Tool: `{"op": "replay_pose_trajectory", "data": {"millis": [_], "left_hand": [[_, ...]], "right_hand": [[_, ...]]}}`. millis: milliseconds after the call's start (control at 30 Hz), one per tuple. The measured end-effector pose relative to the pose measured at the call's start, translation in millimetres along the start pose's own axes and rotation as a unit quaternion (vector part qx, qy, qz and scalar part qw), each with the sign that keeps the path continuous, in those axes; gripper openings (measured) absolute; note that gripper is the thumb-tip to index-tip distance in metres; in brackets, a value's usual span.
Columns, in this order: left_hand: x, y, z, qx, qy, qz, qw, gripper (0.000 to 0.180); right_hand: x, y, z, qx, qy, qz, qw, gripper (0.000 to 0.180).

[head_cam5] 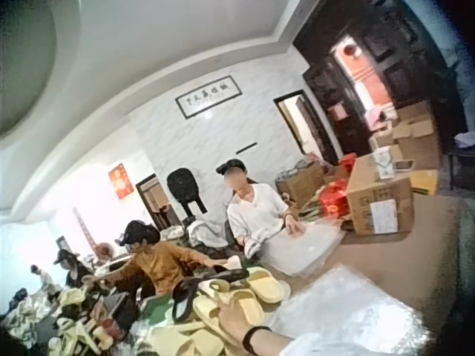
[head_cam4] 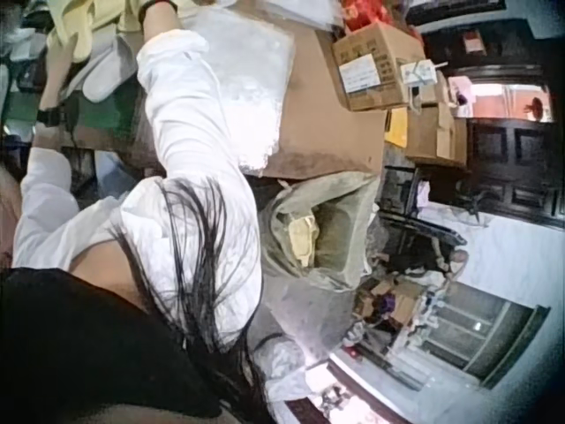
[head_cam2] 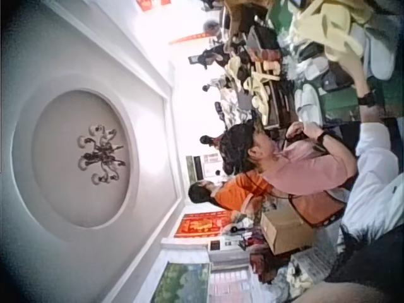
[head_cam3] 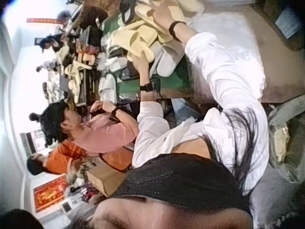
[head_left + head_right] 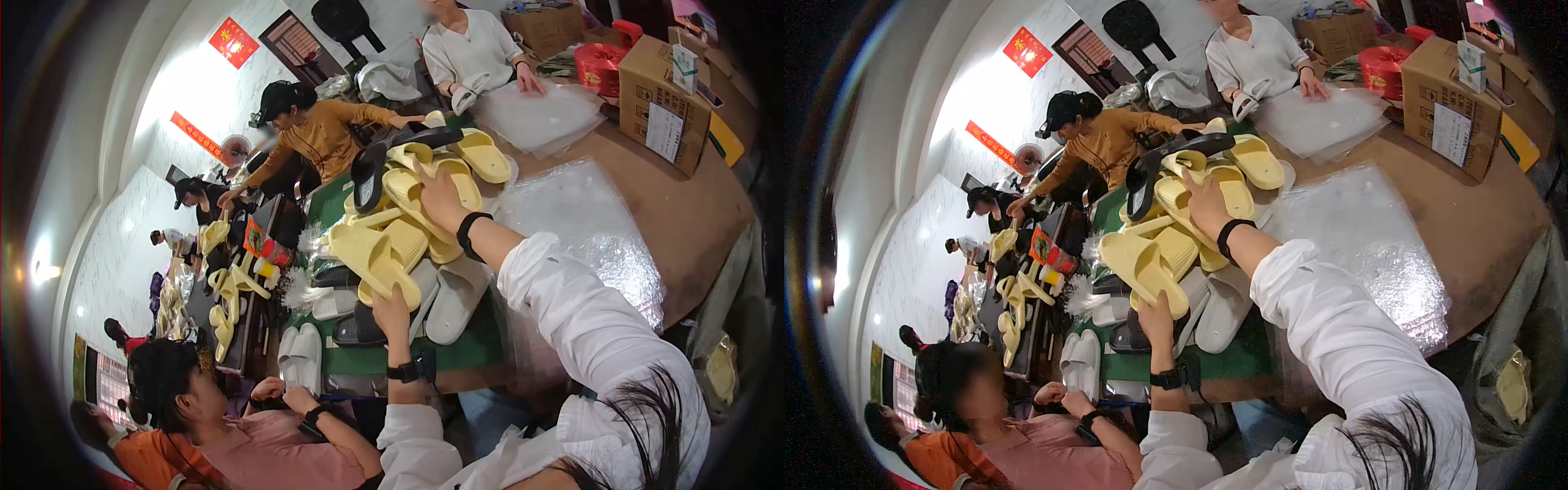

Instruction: Packing yellow slides into plastic bags and placing them in a large sack in a shoe factory.

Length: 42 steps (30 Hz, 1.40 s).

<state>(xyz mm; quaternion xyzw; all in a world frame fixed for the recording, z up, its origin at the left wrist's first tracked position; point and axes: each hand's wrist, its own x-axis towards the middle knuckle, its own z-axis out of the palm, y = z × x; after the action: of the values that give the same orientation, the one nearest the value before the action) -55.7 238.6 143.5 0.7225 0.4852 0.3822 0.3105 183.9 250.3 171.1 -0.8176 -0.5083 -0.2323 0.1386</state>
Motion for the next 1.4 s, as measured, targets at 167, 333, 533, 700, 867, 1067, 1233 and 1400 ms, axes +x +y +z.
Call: {"op": "replay_pose_trajectory", "data": {"millis": [167,333,533,700,867,1067,1233,1400], "left_hand": [[1,12,12,-0.317,-0.060,-0.091,0.942,0.029],[-13,53,18,-0.435,-0.054,0.007,0.899,0.030],[-57,138,18,-0.456,-0.153,0.069,0.874,0.029],[-114,174,18,-0.511,-0.274,0.077,0.811,0.029],[-170,179,40,-0.570,-0.376,-0.018,0.730,0.032],[-215,143,60,-0.483,-0.483,-0.072,0.727,0.036],[-223,121,70,-0.464,-0.477,-0.198,0.720,0.036],[-214,98,98,-0.456,-0.488,-0.176,0.723,0.035]], "right_hand": [[-27,-1,-30,0.111,-0.026,-0.050,0.992,0.025],[-70,6,-62,0.171,-0.114,-0.072,0.976,0.041],[-124,51,-69,0.436,-0.062,-0.056,0.896,0.049],[-181,73,-148,0.759,-0.080,0.079,0.641,0.049],[-229,124,-125,0.715,0.112,0.121,0.680,0.054],[-313,174,-128,0.362,0.210,0.286,0.862,0.060],[-344,157,-154,0.421,0.216,0.413,0.778,0.052],[-348,161,-144,0.322,0.145,0.443,0.824,0.045]]}}
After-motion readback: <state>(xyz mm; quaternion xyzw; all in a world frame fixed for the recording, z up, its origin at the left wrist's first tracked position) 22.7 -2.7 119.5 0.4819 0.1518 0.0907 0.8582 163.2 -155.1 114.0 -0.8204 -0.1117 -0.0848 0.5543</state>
